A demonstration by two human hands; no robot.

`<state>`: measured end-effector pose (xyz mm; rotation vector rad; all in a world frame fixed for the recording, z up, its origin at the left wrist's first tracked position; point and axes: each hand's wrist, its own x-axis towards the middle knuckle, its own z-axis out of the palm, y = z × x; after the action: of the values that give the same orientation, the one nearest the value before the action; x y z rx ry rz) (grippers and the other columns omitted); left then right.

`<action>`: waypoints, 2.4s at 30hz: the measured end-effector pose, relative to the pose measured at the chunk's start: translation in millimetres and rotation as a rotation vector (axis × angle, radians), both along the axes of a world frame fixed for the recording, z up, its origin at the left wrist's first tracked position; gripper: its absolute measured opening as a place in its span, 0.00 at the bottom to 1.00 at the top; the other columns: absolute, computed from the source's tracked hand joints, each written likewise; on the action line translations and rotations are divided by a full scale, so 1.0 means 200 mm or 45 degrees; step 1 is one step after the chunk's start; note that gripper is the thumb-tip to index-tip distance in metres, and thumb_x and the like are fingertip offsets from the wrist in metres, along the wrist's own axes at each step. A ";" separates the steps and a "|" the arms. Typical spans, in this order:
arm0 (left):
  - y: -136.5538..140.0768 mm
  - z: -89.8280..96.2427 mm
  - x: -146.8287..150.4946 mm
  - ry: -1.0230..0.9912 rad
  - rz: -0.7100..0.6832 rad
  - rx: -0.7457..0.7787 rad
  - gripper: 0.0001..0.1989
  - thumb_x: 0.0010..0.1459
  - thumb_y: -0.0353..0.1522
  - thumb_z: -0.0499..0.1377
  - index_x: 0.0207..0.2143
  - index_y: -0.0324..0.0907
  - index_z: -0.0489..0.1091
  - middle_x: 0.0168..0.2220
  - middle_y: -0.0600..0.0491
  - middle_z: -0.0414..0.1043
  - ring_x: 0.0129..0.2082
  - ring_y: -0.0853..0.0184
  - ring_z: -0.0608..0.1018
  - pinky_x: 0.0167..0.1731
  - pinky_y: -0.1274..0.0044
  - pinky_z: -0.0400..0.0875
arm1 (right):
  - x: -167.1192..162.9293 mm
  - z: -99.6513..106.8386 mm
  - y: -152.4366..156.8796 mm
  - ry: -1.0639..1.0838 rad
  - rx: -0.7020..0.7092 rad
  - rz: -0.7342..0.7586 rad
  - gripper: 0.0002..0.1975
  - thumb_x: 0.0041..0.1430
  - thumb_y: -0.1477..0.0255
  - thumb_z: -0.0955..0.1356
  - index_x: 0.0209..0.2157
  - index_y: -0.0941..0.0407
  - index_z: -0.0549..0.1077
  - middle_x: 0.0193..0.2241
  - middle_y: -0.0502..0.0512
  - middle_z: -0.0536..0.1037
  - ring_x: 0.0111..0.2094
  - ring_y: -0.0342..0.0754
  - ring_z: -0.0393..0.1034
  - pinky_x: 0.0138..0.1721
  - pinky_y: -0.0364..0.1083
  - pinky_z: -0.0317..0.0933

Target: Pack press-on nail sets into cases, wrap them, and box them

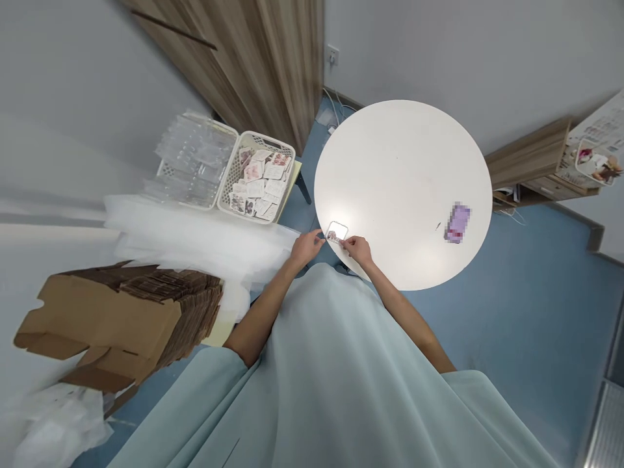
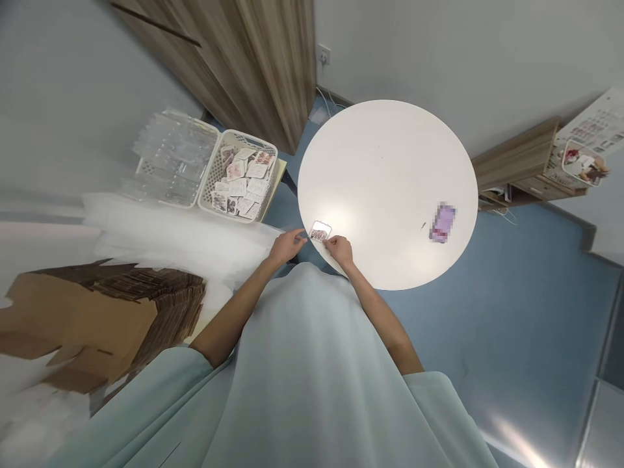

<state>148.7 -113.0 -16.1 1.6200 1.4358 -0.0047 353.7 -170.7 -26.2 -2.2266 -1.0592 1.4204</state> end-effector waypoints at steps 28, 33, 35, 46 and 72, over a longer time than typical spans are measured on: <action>-0.04 -0.10 -1.18 0.461 0.711 0.246 0.23 0.66 0.32 0.59 0.62 0.35 0.68 0.62 0.32 0.66 0.63 0.41 0.66 0.62 0.57 0.60 | -1.24 0.22 0.43 0.164 0.284 0.787 0.10 0.65 0.61 0.69 0.41 0.52 0.78 0.37 0.51 0.84 0.29 0.48 0.73 0.40 0.48 0.64; -0.07 -0.08 -1.16 0.488 0.629 0.313 0.15 0.69 0.31 0.55 0.54 0.37 0.74 0.52 0.36 0.74 0.56 0.45 0.71 0.57 0.59 0.64 | -1.23 0.20 0.39 0.130 0.263 0.801 0.10 0.64 0.62 0.70 0.41 0.52 0.78 0.37 0.51 0.84 0.30 0.49 0.74 0.41 0.49 0.65; -0.09 -0.06 -1.16 0.453 0.644 0.377 0.13 0.69 0.31 0.54 0.50 0.39 0.75 0.49 0.38 0.76 0.53 0.46 0.73 0.56 0.59 0.65 | -1.22 0.20 0.38 0.130 0.279 0.789 0.11 0.64 0.61 0.70 0.42 0.52 0.78 0.37 0.51 0.84 0.32 0.49 0.74 0.42 0.49 0.66; -0.33 0.29 -1.00 0.138 0.684 0.776 0.10 0.70 0.29 0.55 0.45 0.45 0.76 0.49 0.47 0.79 0.50 0.57 0.79 0.52 0.67 0.73 | -1.19 0.30 0.41 0.326 0.568 0.603 0.30 0.59 0.47 0.73 0.54 0.53 0.76 0.55 0.62 0.79 0.56 0.59 0.73 0.56 0.56 0.68; -0.19 0.35 0.43 -0.799 0.537 0.076 0.19 0.56 0.37 0.71 0.49 0.42 0.78 0.41 0.50 0.79 0.35 0.67 0.82 0.38 0.74 0.80 | 0.32 0.44 -0.13 0.287 0.817 -0.355 0.20 0.63 0.51 0.72 0.35 0.51 0.66 0.30 0.48 0.71 0.31 0.46 0.65 0.34 0.46 0.61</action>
<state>234.3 -150.2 53.3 1.1780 1.2453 0.7298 417.9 -196.7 60.9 -1.6332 -0.9158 0.9977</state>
